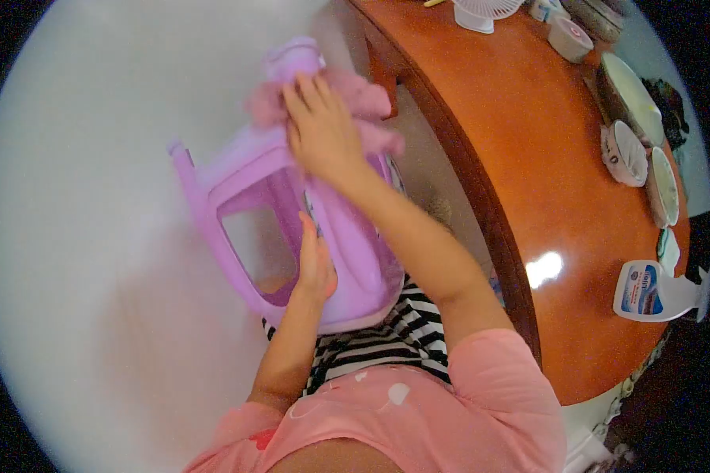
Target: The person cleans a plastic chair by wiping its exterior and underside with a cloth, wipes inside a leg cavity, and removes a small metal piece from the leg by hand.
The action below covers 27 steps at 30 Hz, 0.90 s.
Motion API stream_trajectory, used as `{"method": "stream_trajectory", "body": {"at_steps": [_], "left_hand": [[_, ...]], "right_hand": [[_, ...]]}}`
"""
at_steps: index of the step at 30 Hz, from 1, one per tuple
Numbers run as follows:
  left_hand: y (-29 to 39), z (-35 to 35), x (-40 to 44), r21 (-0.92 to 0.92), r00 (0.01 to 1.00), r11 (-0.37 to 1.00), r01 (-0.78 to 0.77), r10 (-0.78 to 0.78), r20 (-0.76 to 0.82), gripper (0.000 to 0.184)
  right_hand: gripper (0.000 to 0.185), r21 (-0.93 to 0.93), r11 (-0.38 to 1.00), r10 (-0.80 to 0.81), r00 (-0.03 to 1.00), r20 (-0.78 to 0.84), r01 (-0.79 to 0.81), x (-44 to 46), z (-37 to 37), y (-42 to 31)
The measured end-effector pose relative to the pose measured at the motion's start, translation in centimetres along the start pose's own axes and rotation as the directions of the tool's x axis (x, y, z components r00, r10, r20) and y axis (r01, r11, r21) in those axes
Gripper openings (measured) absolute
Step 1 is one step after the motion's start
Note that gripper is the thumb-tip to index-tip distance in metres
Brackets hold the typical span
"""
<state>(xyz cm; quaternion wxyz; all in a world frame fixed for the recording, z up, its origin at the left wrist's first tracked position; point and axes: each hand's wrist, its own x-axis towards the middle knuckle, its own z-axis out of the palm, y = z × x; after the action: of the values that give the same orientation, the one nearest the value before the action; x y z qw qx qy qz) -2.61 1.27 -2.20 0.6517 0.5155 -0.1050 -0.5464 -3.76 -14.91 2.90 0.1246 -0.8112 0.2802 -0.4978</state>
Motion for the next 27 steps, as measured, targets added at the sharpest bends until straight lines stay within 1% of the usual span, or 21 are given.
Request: {"method": "stream_trajectory", "body": {"at_steps": [1, 2, 3, 5, 6, 8, 10, 11, 12, 13, 14, 16, 17, 18, 20, 21, 23, 24, 25, 26, 27], "left_hand": [[0.3, -0.1, -0.5, -0.076, 0.987, 0.996, 0.046, -0.033, 0.157, 0.075], [0.6, -0.3, -0.7, -0.146, 0.947, 0.985, 0.095, -0.045, 0.317, 0.079], [0.4, -0.6, -0.6, -0.172, 0.948, 0.981, 0.092, -0.033, 0.316, 0.079], [-0.1, -1.2, -0.3, -0.341, 0.93, 0.908, 0.242, -0.117, 0.349, 0.085], [0.1, -1.3, -0.4, -0.357, 0.93, 0.903, 0.238, -0.106, 0.353, 0.085], [0.6, -1.4, -0.7, -0.468, 0.938, 0.858, 0.213, -0.046, 0.343, 0.085], [0.1, -1.6, -0.8, -0.501, 0.927, 0.84, 0.21, -0.008, 0.375, 0.081], [-0.4, -1.8, -1.1, -0.513, 0.914, 0.83, 0.217, 0.012, 0.405, 0.078], [-0.6, -1.6, -1.6, -0.522, 0.899, 0.822, 0.227, 0.03, 0.437, 0.075], [-1.3, -0.7, -2.3, -0.519, 0.966, 0.841, 0.151, -0.014, 0.258, 0.077], [-1.5, -0.4, -2.6, -0.526, 0.964, 0.835, 0.16, -0.017, 0.266, 0.077], [-1.0, 0.5, -2.8, -0.433, 0.932, 0.885, 0.173, -0.005, 0.362, 0.081], [-1.3, 0.4, -2.5, -0.493, 0.886, 0.832, 0.254, 0.004, 0.463, 0.086], [-1.3, 0.3, -2.2, -0.495, 0.885, 0.829, 0.259, 0.001, 0.465, 0.086], [-0.8, 0.1, -1.9, -0.506, 0.84, 0.806, 0.307, 0.02, 0.543, 0.087], [-0.7, -0.1, -1.7, -0.513, 0.842, 0.804, 0.299, 0.031, 0.539, 0.087], [-0.5, -0.3, -1.4, -0.561, 0.833, 0.765, 0.317, 0.058, 0.55, 0.089], [-0.4, -0.4, -1.5, -0.568, 0.833, 0.761, 0.313, 0.067, 0.549, 0.089], [-0.1, -0.3, -1.7, -0.566, 0.861, 0.77, 0.295, 0.042, 0.506, 0.089], [0.0, -0.3, -1.8, -0.563, 0.886, 0.778, 0.279, 0.017, 0.463, 0.088], [-0.2, -0.4, -1.8, -0.57, 0.884, 0.772, 0.283, 0.02, 0.467, 0.088]], "right_hand": [[0.044, 0.002, 1.0, -0.011, 1.0, 0.014, 0.011, 0.8, 0.5, 0.3], [0.043, -0.021, 0.999, -0.028, 1.0, -0.004, 0.028, 1.6, 0.9, 0.6], [0.041, -0.046, 0.998, -0.046, 0.999, -0.015, 0.046, 1.9, 1.1, 0.5], [0.04, -0.095, 0.992, -0.077, 0.996, 0.054, 0.082, -0.8, -0.4, -0.9], [0.04, -0.141, 0.985, -0.087, 0.991, 0.102, 0.101, -2.9, -1.7, -2.0], [0.043, -0.078, 0.995, -0.034, 0.963, 0.266, 0.057, -8.1, -5.3, -4.7], [0.046, -0.077, 0.995, 0.083, 0.937, 0.34, -0.06, -13.1, -7.9, -6.9], [0.046, -0.086, 0.995, 0.075, 0.933, 0.352, -0.047, -14.1, -8.4, -7.2], [0.047, -0.116, 0.99, 0.112, 0.936, 0.333, -0.077, -14.7, -8.8, -7.6], [0.048, -0.146, 0.983, 0.151, 0.939, 0.309, -0.11, -15.0, -9.1, -7.8], [0.048, -0.158, 0.982, 0.152, 0.938, 0.313, -0.107, -14.5, -8.9, -7.3], [0.05, -0.154, 0.981, 0.145, 0.974, 0.172, -0.119, -10.1, -7.3, -5.3], [0.051, -0.156, 0.984, 0.107, 0.986, 0.127, -0.087, -7.5, -6.3, -4.1], [0.052, -0.158, 0.986, 0.072, 0.994, 0.082, -0.058, -5.0, -5.2, -2.8], [0.055, -0.129, 0.991, 0.043, 0.996, 0.074, -0.034, -0.9, -3.3, -0.7], [0.055, -0.125, 0.992, 0.033, 0.996, 0.079, -0.023, -0.4, -2.9, -0.4], [0.061, 0.008, 0.995, 0.098, 0.992, 0.083, -0.099, 0.0, -2.4, 0.0], [0.066, 0.03, 0.994, 0.098, 0.99, 0.104, -0.102, -1.4, -2.7, 0.2], [0.071, 0.052, 0.993, 0.096, 0.988, 0.122, -0.103, -3.4, -3.5, -0.2], [0.073, 0.029, 0.991, 0.128, 0.979, 0.159, -0.134, -5.9, -4.5, -1.6], [0.076, -0.001, 0.986, 0.164, 0.967, 0.196, -0.167, -8.8, -5.7, -3.3]]}}
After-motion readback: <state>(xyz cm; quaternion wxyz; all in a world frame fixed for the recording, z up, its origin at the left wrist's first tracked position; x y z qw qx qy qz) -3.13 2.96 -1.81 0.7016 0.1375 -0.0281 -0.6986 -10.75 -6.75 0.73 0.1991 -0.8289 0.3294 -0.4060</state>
